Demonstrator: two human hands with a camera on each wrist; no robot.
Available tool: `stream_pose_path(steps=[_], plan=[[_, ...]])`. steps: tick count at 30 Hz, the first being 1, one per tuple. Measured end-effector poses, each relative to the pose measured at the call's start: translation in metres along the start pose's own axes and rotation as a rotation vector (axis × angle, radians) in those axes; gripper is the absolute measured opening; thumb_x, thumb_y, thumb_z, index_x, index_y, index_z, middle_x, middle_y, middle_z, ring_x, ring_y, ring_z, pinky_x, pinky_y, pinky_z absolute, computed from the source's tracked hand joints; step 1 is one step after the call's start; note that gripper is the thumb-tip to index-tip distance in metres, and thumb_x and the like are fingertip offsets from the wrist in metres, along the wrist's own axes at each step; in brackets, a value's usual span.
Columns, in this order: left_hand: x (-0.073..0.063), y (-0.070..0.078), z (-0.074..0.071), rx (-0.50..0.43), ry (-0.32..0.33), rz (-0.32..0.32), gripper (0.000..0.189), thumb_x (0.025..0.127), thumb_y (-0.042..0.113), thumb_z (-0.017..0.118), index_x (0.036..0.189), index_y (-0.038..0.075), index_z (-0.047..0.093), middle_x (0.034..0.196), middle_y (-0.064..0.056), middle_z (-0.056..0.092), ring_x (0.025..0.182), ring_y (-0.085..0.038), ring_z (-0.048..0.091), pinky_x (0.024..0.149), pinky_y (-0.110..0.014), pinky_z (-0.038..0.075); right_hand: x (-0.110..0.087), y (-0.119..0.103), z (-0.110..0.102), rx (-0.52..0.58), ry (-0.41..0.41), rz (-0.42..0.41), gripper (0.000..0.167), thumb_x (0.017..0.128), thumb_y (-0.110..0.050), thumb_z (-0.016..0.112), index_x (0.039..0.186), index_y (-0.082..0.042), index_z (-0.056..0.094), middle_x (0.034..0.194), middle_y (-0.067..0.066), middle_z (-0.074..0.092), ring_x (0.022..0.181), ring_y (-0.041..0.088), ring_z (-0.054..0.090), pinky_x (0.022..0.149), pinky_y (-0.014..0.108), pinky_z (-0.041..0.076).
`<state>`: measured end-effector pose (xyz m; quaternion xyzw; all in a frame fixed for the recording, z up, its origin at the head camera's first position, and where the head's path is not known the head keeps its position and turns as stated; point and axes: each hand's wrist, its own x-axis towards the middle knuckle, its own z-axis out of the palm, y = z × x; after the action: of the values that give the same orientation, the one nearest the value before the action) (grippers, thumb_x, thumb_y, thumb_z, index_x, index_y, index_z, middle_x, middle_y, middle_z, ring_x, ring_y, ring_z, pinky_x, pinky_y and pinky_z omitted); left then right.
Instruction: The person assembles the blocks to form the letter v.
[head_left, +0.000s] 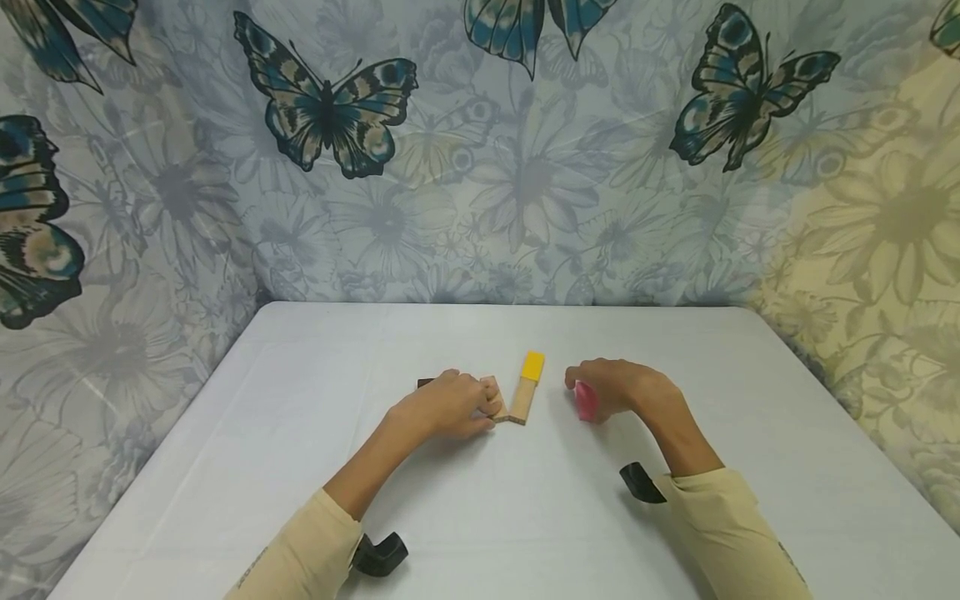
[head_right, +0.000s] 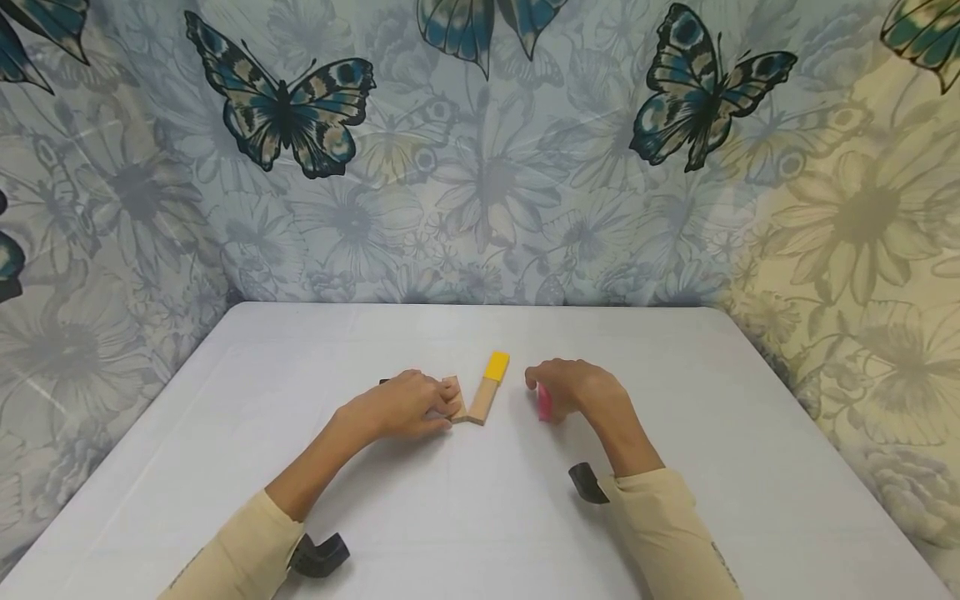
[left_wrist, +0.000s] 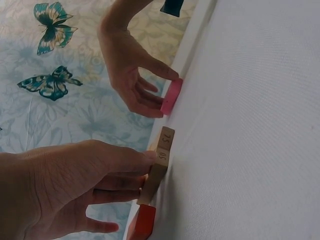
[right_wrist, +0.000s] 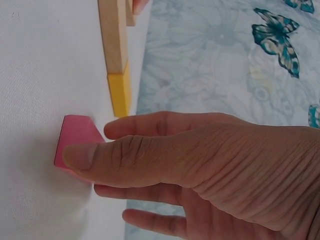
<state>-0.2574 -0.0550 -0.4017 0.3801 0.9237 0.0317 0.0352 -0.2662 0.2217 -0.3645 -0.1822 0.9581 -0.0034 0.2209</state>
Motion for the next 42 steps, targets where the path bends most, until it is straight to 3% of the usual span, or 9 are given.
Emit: stream_pose_path(steps=[7,17,24,32,38,42], plan=[[0.001,0.001,-0.001,-0.001,-0.007,0.008,0.020,0.097,0.038,0.075,0.095,0.019,0.078,0.089,0.002,0.074,0.073,-0.010,0.044,0.086,-0.036,0.052,0.000,0.000,-0.001,0.006,0.003,0.003,0.052,0.085,-0.009,0.084,0.132,-0.018,0.064,0.117,0.006,0.067,0.104,0.025,0.061,0.092,0.052,0.059],[0.001,0.001,-0.001,-0.016,-0.011,-0.007,0.021,0.096,0.038,0.076,0.095,0.018,0.078,0.088,0.002,0.072,0.074,-0.010,0.044,0.086,-0.036,0.051,-0.004,0.004,-0.002,0.014,0.050,-0.032,0.045,0.088,-0.008,0.078,0.131,-0.018,0.065,0.106,0.003,0.064,0.093,0.021,0.059,0.081,0.042,0.056],[0.003,0.000,0.000,0.006,0.000,0.036,0.020,0.096,0.037,0.075,0.091,0.018,0.074,0.073,0.006,0.052,0.071,-0.009,0.045,0.083,-0.034,0.051,-0.010,0.007,-0.009,0.039,0.067,-0.040,0.039,0.092,-0.015,0.074,0.130,-0.016,0.064,0.103,0.005,0.064,0.093,0.021,0.059,0.084,0.045,0.056],[0.000,0.000,-0.001,0.032,-0.033,0.007,0.020,0.097,0.037,0.074,0.104,0.019,0.079,0.078,0.003,0.062,0.073,-0.010,0.049,0.087,-0.038,0.053,-0.008,0.011,-0.020,0.086,0.132,-0.112,0.042,0.092,-0.007,0.068,0.133,-0.007,0.062,0.096,0.002,0.063,0.090,0.016,0.058,0.079,0.034,0.051],[0.000,0.000,-0.001,0.022,-0.023,0.017,0.024,0.097,0.039,0.074,0.112,0.022,0.081,0.081,0.004,0.066,0.073,-0.011,0.045,0.088,-0.037,0.053,-0.004,0.012,-0.025,0.110,0.139,-0.105,0.043,0.094,-0.011,0.071,0.136,-0.004,0.060,0.102,0.005,0.067,0.096,0.019,0.061,0.086,0.039,0.057],[0.001,0.001,-0.001,0.019,-0.018,0.042,0.020,0.097,0.038,0.074,0.107,0.022,0.081,0.076,0.006,0.054,0.072,-0.011,0.042,0.085,-0.035,0.052,0.002,0.011,-0.029,0.112,0.156,-0.106,0.042,0.094,-0.013,0.073,0.134,-0.004,0.062,0.106,0.008,0.069,0.099,0.022,0.063,0.091,0.042,0.060]])
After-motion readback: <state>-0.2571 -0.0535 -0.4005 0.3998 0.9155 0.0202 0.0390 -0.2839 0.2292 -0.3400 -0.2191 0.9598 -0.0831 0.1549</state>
